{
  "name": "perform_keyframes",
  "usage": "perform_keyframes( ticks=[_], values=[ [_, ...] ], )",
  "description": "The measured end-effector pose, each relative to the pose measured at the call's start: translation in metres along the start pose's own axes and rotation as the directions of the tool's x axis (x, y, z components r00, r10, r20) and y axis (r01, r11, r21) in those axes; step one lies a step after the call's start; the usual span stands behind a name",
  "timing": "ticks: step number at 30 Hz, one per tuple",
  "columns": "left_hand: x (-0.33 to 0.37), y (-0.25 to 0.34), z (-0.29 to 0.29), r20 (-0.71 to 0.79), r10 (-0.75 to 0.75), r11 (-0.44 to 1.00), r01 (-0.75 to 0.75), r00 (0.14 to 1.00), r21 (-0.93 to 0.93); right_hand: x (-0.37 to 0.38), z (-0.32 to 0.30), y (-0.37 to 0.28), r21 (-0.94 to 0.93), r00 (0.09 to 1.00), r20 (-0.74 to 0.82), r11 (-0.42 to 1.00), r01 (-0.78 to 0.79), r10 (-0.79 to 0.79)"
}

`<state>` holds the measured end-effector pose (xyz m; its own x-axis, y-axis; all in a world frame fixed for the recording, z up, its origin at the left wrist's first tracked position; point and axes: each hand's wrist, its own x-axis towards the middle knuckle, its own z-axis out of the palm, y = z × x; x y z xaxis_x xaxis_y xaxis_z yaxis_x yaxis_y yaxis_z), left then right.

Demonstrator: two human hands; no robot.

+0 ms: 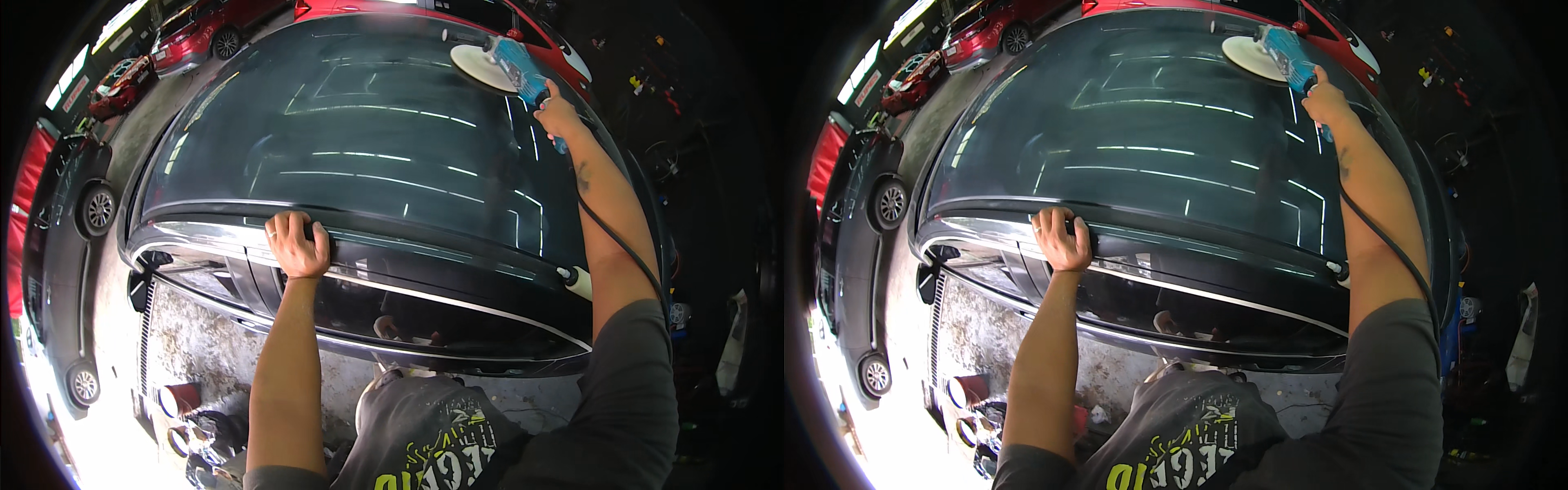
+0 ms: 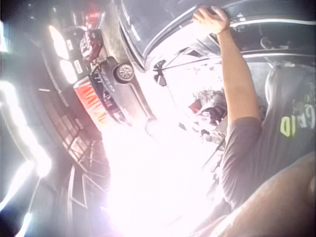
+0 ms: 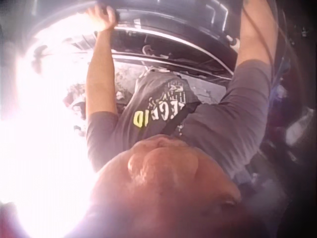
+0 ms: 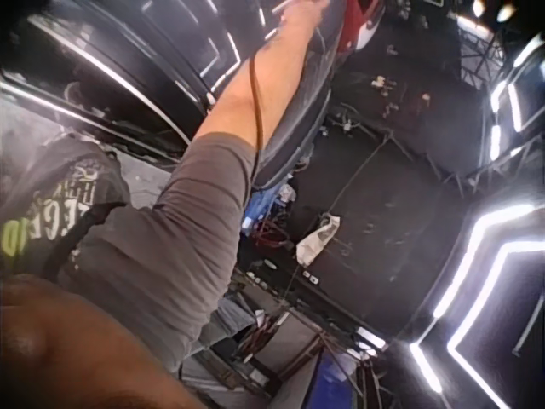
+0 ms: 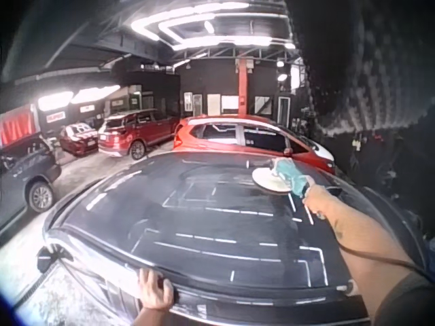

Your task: The person applies a white compound to the roof of a dark-colored car using a foam applicator. They then use a teal electric polishing machine to buff the compound across the roof surface in circular and linear motions.

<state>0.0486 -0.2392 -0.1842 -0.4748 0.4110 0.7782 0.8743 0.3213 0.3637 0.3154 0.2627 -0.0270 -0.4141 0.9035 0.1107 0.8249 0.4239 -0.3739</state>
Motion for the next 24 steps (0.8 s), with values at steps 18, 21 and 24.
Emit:
perform_keyframes(
  ticks=[18,21,24],
  values=[
    [-0.003,-0.001,-0.002,-0.025,-0.009,1.0,0.009,1.0,-0.016,-0.032,-0.007,-0.042,0.005,0.999,0.034,1.0,0.014,-0.014],
    [-0.002,0.0,0.001,-0.021,-0.017,1.0,0.016,1.0,-0.02,-0.02,0.003,-0.057,-0.061,0.995,0.007,0.993,0.103,-0.103],
    [-0.005,-0.004,0.002,0.004,-0.039,0.999,0.039,0.999,0.0,-0.006,0.02,-0.086,-0.055,0.976,-0.001,0.974,0.218,-0.218]
  ],
)
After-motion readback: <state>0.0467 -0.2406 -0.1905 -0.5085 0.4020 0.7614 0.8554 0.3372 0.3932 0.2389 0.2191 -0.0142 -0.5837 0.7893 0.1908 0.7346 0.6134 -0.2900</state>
